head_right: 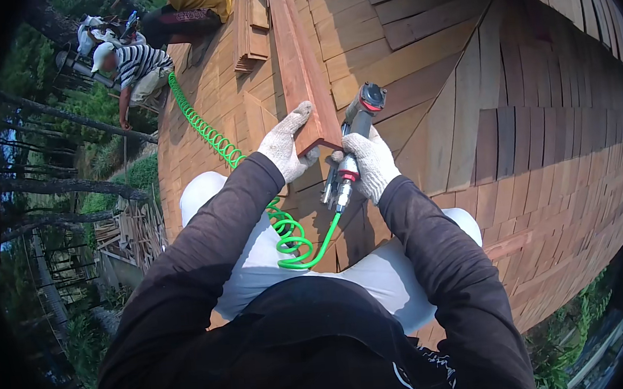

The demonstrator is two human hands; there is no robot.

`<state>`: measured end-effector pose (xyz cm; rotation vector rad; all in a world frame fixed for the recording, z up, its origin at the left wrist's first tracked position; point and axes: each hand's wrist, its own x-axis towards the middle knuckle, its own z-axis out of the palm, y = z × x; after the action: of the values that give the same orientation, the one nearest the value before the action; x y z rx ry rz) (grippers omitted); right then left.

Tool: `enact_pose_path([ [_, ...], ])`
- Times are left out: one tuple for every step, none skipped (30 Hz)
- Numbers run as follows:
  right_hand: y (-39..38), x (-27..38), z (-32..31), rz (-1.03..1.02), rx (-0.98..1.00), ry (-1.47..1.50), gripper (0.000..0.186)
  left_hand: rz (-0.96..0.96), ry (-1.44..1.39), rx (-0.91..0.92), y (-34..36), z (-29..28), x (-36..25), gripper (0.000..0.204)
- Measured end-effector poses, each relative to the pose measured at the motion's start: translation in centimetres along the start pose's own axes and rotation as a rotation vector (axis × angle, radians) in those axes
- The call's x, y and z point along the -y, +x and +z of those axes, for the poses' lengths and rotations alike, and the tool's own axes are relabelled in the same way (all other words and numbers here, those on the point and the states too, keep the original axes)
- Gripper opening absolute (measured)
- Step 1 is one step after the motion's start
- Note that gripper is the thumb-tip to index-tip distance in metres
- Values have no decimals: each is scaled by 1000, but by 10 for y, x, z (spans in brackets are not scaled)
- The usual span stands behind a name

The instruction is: The person installs wooden shingles and ridge caps on a roof using a pneumatic nail gun and by hand.

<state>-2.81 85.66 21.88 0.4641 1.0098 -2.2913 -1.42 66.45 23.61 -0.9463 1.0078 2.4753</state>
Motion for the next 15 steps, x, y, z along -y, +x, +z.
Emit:
enact_pose_path([
  [-1, 1, 2, -2, 3, -7, 39, 4, -23, 5, 0, 1, -2, 32],
  [0, 0, 4, -8, 14, -10, 39, 7, -46, 10, 1, 2, -4, 31],
  [1, 0, 5, -15, 23, -13, 40, 10, -68, 17, 1, 2, -6, 31],
  [2, 0, 4, -26, 28, -17, 40, 8, -92, 27, 4, 2, -7, 31],
  [4, 0, 0, -8, 39, -18, 43, 6, -115, 38, 6, 1, -8, 30],
  [7, -2, -5, 9, 49, -18, 46, 2, -136, 50, 8, 0, -9, 30],
  [6, 0, -7, 22, 55, -20, 49, 4, -136, 48, 10, 0, -9, 30],
  [6, 1, -8, 28, 37, -15, 48, 5, -134, 46, 12, -1, -9, 31],
  [5, 1, -9, 19, 30, -22, 45, 4, -131, 45, 13, 0, -8, 31],
  [5, 2, -6, 16, 37, -14, 44, 42, -118, 26, 12, 4, -7, 33],
  [4, 2, -4, 13, 42, -6, 42, 36, -145, 59, 16, 3, -6, 34],
  [3, 2, -1, 3, 38, 11, 41, 29, -171, 92, 23, -3, -4, 34],
  [6, 1, -5, 1, 64, 36, 41, 20, -193, 129, 30, -5, -3, 35],
  [5, 0, -5, -8, 66, 21, 43, 19, -200, 138, 33, -7, -1, 44],
  [5, 0, -5, -17, 68, 6, 45, 27, -211, 180, 38, -7, 0, 49],
])
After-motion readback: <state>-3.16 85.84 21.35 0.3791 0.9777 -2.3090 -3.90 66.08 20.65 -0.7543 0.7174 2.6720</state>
